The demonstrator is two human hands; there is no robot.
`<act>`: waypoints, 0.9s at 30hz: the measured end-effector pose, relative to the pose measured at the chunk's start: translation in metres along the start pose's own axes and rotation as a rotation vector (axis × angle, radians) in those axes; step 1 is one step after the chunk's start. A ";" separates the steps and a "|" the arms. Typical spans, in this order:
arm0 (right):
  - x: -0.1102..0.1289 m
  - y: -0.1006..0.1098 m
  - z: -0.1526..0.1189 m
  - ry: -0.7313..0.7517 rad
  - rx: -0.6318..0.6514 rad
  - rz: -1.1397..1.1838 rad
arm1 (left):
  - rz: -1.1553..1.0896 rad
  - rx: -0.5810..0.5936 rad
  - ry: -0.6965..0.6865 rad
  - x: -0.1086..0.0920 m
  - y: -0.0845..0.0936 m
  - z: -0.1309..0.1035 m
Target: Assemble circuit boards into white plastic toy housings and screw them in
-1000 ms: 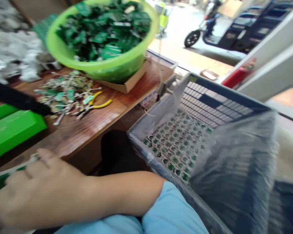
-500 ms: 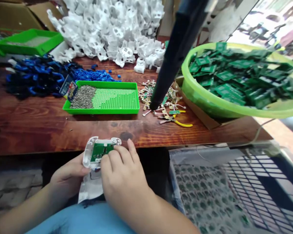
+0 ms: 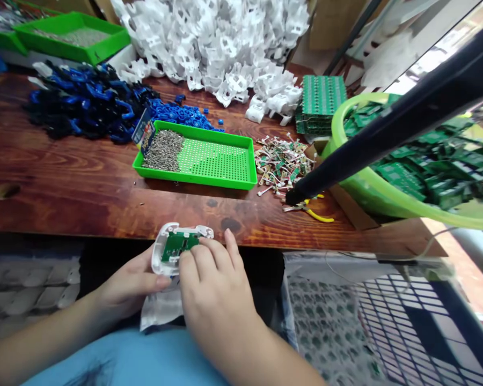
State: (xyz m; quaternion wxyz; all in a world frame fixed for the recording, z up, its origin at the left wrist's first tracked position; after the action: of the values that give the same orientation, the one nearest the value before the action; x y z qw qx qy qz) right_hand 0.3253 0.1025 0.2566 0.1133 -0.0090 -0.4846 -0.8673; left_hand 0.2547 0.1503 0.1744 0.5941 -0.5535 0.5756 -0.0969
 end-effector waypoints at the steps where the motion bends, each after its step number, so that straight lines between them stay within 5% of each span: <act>1: 0.001 -0.001 0.001 0.004 0.005 -0.008 | 0.010 -0.001 -0.001 0.000 0.001 0.000; 11: 0.011 -0.004 0.002 0.034 0.021 -0.024 | 0.114 -0.259 -0.065 -0.001 0.009 -0.006; 21: 0.017 -0.002 -0.004 0.034 -0.024 0.085 | 0.174 -0.334 -0.117 -0.013 0.016 -0.012; 25: 0.012 0.003 -0.007 0.008 -0.115 0.172 | 0.178 -0.347 -0.068 -0.012 0.014 -0.014; 27: -0.004 0.008 -0.010 -0.138 -0.220 0.241 | 0.191 -0.366 -0.089 -0.013 0.014 -0.016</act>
State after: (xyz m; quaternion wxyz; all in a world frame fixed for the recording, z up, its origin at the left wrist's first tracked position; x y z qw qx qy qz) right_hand 0.3320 0.0911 0.2578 0.1811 -0.1388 -0.3888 -0.8926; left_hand 0.2303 0.1563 0.1759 0.5150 -0.5989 0.6065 0.0905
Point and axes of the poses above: each hand's wrist, its own z-axis towards the middle knuckle, its own y-axis out of the back of the hand, x = y × z, the point moved 7 cm from there along z, towards the middle knuckle, and after that the axes turned 9 degrees about -x, right-handed, at the moved point
